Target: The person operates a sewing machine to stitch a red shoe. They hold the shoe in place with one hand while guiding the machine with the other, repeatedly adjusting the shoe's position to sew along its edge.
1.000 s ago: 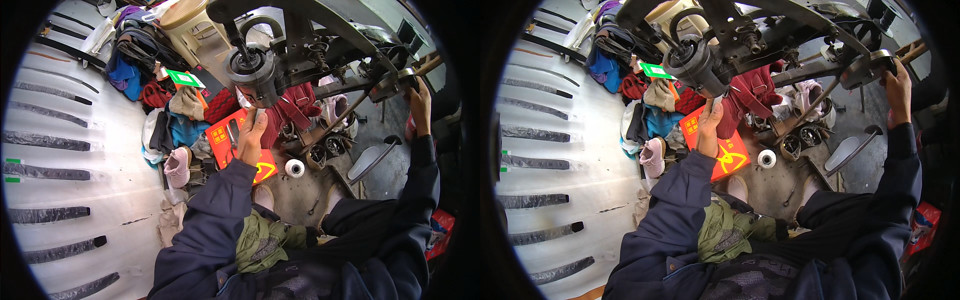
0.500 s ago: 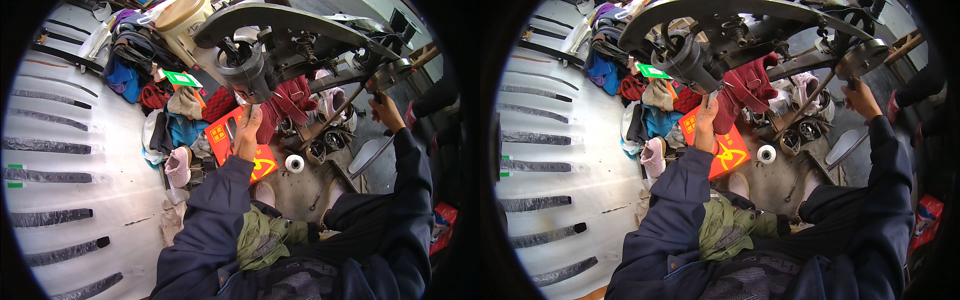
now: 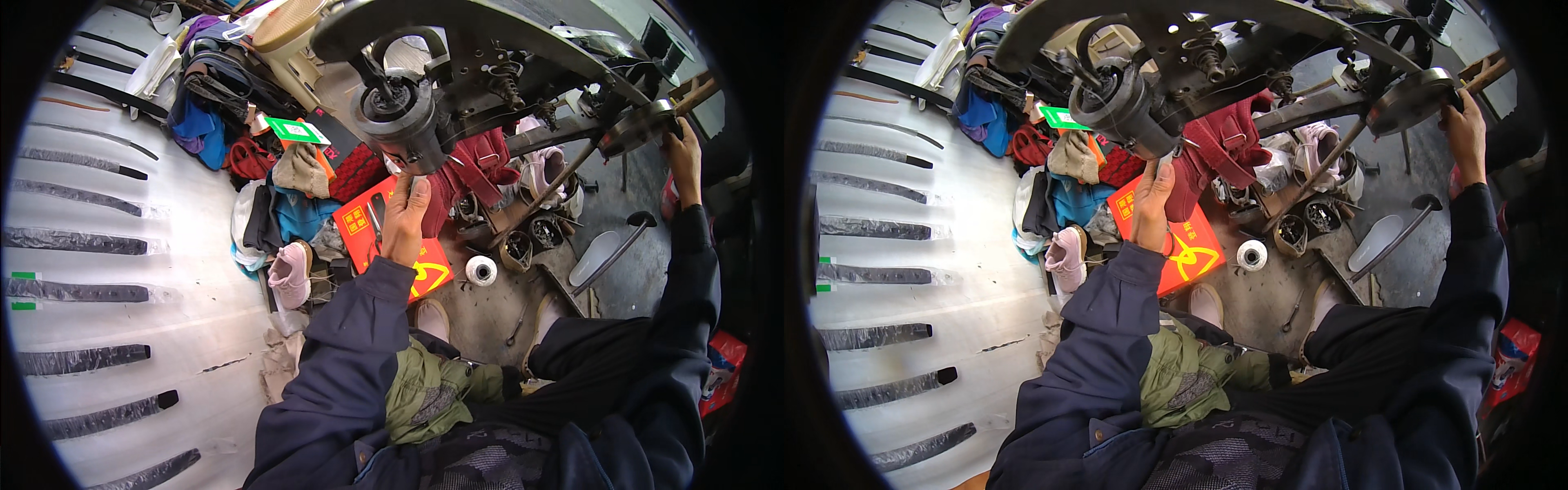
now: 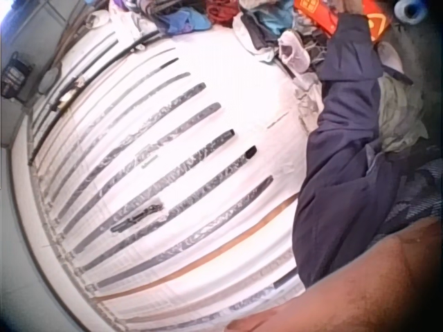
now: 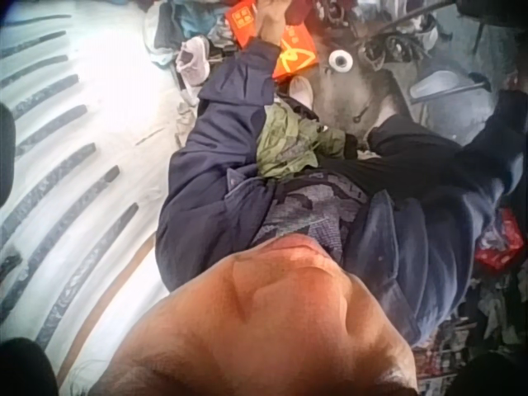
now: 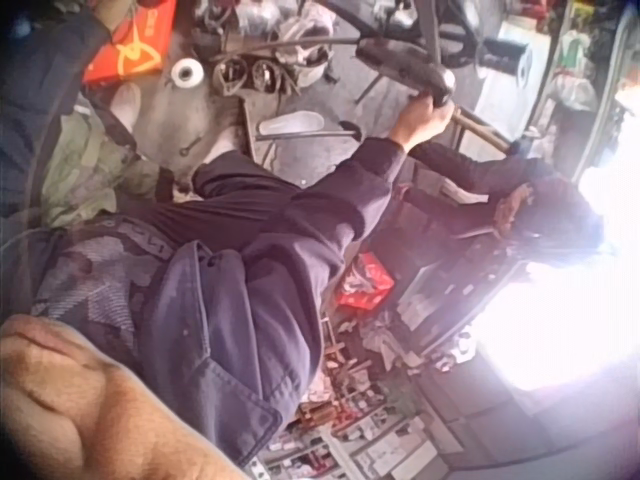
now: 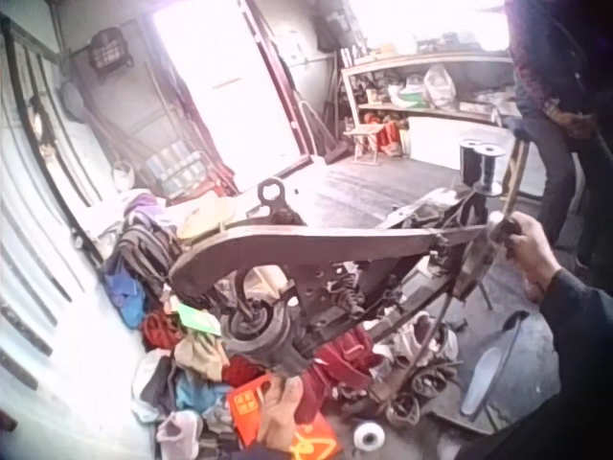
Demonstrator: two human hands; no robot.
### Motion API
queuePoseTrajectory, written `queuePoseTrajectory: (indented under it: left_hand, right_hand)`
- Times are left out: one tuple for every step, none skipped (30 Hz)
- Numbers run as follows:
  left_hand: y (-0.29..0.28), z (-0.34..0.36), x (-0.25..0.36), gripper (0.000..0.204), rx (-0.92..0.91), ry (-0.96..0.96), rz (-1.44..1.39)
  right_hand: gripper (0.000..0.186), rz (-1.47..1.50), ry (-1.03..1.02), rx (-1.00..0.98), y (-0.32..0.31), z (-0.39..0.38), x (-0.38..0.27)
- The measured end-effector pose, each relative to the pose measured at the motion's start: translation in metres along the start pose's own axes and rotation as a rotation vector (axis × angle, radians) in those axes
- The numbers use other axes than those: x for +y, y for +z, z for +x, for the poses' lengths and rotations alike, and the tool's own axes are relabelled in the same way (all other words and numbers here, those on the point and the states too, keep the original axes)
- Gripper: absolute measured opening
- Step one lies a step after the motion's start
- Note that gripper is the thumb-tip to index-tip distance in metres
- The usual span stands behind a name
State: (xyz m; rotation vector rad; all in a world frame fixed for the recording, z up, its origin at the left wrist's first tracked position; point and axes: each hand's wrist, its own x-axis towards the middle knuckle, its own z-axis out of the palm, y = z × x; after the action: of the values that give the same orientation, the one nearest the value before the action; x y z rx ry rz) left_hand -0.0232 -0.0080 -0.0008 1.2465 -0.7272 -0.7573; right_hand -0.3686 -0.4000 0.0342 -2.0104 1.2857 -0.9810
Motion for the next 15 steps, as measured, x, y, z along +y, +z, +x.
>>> queuePoseTrajectory:
  left_hand:
    - [0.0, 0.0, -0.001, 0.051, 0.003, -0.01, 0.002]
    - [-0.001, 0.0, -0.001, 0.052, 0.009, -0.016, 0.002]
    - [-0.001, 0.0, -0.002, 0.053, 0.018, -0.037, 0.007]
    - [-0.002, 0.0, -0.002, 0.054, 0.011, -0.009, 0.012]
    - [-0.002, 0.001, -0.002, 0.055, 0.008, 0.006, 0.021]
    - [-0.003, 0.002, -0.002, 0.056, 0.009, 0.025, 0.032]
    - [-0.003, 0.002, -0.002, 0.057, 0.002, 0.025, 0.026]
    - [-0.003, 0.003, -0.003, 0.058, 0.0, 0.029, 0.021]
    - [-0.003, 0.003, -0.003, 0.059, -0.004, 0.035, 0.017]
    - [-0.004, 0.004, -0.003, 0.059, 0.004, 0.025, 0.021]
    - [-0.004, 0.004, -0.003, 0.059, 0.01, 0.016, 0.027]
    - [-0.004, 0.004, -0.003, 0.059, 0.025, 0.001, 0.037]
    - [-0.004, 0.004, -0.004, 0.059, 0.02, 0.014, 0.037]
    - [-0.004, 0.004, -0.004, 0.058, 0.023, 0.021, 0.043]
    - [-0.004, 0.004, -0.004, 0.058, 0.023, 0.037, 0.05]
  right_hand:
    - [0.016, -0.014, 0.026, -0.004, 0.001, 0.004, 0.017]
    - [0.014, -0.046, -0.005, 0.0, 0.002, 0.007, 0.034]
    - [0.015, -0.013, 0.042, -0.019, 0.006, 0.009, 0.05]
    - [0.015, 0.031, 0.077, -0.059, 0.01, 0.01, 0.062]
    - [0.016, 0.021, 0.173, -0.08, 0.017, 0.009, 0.07]
    - [0.016, 0.008, 0.201, -0.095, 0.026, -0.001, 0.075]
    - [0.018, -0.041, 0.272, -0.143, 0.038, -0.009, 0.073]
    - [0.021, 0.043, 0.284, -0.252, 0.047, -0.025, 0.067]
    - [0.025, 0.122, 0.316, -0.364, 0.057, -0.041, 0.054]
    - [0.026, 0.12, 0.377, -0.48, 0.065, -0.055, 0.036]
    - [0.026, 0.111, 0.385, -0.58, 0.068, -0.064, 0.015]
    - [0.025, 0.071, 0.314, -0.625, 0.069, -0.073, -0.007]
    - [0.024, 0.087, 0.261, -0.68, 0.066, -0.078, -0.029]
    - [0.024, 0.086, 0.213, -0.613, 0.062, -0.08, -0.048]
    - [0.023, 0.144, 0.152, -0.563, 0.056, -0.081, -0.063]
